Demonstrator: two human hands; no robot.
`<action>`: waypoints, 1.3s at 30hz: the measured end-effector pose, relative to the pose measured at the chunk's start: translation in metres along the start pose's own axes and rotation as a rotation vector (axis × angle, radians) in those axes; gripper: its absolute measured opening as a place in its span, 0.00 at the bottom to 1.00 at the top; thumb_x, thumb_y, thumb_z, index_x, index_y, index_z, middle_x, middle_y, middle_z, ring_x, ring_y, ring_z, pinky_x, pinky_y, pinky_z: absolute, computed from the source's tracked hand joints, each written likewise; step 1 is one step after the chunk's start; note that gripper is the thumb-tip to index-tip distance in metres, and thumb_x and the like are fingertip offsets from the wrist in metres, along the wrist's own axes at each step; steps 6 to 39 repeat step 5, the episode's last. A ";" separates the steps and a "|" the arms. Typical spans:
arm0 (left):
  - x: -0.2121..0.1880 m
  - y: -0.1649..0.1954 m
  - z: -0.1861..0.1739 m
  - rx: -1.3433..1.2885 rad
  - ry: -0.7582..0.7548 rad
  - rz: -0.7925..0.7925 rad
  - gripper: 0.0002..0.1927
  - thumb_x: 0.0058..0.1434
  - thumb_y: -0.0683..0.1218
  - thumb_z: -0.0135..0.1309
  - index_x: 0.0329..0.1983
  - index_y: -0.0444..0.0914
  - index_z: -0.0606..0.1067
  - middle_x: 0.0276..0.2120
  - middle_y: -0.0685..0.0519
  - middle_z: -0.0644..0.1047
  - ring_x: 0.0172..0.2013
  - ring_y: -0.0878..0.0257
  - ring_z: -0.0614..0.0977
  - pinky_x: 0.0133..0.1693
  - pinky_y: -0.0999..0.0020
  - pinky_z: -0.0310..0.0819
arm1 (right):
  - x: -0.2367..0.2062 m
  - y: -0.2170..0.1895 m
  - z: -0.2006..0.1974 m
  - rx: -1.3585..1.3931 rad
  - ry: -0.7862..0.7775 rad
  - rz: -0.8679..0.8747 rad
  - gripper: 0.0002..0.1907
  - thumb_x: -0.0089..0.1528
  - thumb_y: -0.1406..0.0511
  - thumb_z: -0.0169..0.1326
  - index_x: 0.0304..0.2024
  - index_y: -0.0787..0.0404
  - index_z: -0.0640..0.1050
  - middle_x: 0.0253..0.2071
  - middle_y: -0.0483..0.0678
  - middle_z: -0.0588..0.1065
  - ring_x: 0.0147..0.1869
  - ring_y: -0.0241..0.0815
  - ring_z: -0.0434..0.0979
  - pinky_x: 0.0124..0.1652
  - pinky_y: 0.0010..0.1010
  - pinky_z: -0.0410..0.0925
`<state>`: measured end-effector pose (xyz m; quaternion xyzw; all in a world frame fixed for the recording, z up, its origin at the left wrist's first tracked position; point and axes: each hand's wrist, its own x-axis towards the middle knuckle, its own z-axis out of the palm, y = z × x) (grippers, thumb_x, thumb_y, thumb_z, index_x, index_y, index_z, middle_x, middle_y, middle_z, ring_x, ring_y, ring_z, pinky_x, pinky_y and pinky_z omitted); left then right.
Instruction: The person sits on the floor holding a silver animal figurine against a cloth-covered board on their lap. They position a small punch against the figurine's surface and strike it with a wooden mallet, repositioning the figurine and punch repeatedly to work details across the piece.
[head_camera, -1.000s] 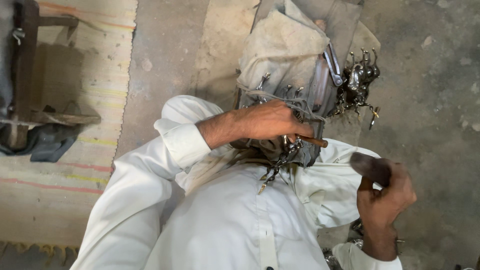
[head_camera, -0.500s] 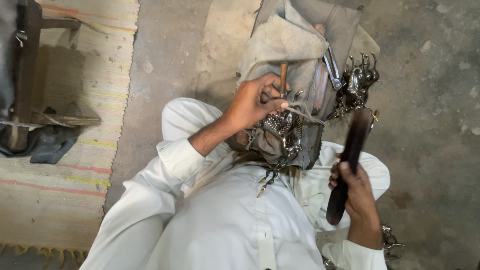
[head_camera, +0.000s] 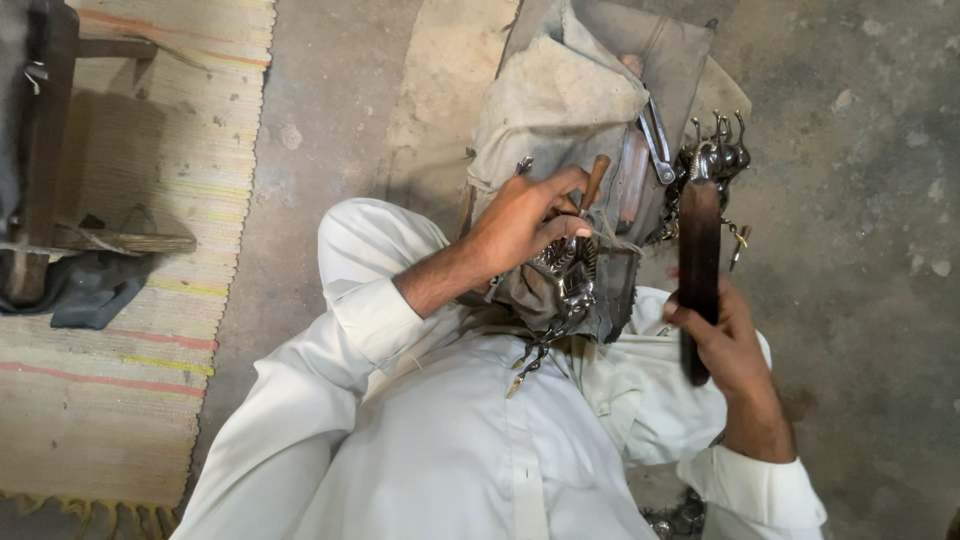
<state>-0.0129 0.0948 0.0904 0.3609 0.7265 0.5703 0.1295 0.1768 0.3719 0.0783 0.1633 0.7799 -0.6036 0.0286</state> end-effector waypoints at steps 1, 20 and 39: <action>0.000 0.000 0.000 0.024 0.003 0.000 0.18 0.62 0.45 0.65 0.49 0.36 0.70 0.32 0.44 0.84 0.37 0.51 0.88 0.37 0.59 0.79 | 0.007 -0.005 -0.003 -0.055 0.061 -0.047 0.20 0.62 0.69 0.60 0.55 0.68 0.73 0.40 0.42 0.73 0.40 0.31 0.72 0.40 0.26 0.66; 0.001 -0.002 0.004 0.052 0.012 0.018 0.19 0.62 0.45 0.65 0.51 0.37 0.71 0.33 0.44 0.84 0.38 0.50 0.88 0.38 0.58 0.79 | 0.035 -0.036 -0.006 -0.194 0.205 -0.300 0.17 0.71 0.65 0.62 0.57 0.66 0.72 0.43 0.42 0.75 0.40 0.33 0.74 0.41 0.31 0.68; 0.001 -0.002 0.004 0.052 0.012 0.018 0.19 0.62 0.45 0.65 0.51 0.37 0.71 0.33 0.44 0.84 0.38 0.50 0.88 0.38 0.58 0.79 | 0.035 -0.036 -0.006 -0.194 0.205 -0.300 0.17 0.71 0.65 0.62 0.57 0.66 0.72 0.43 0.42 0.75 0.40 0.33 0.74 0.41 0.31 0.68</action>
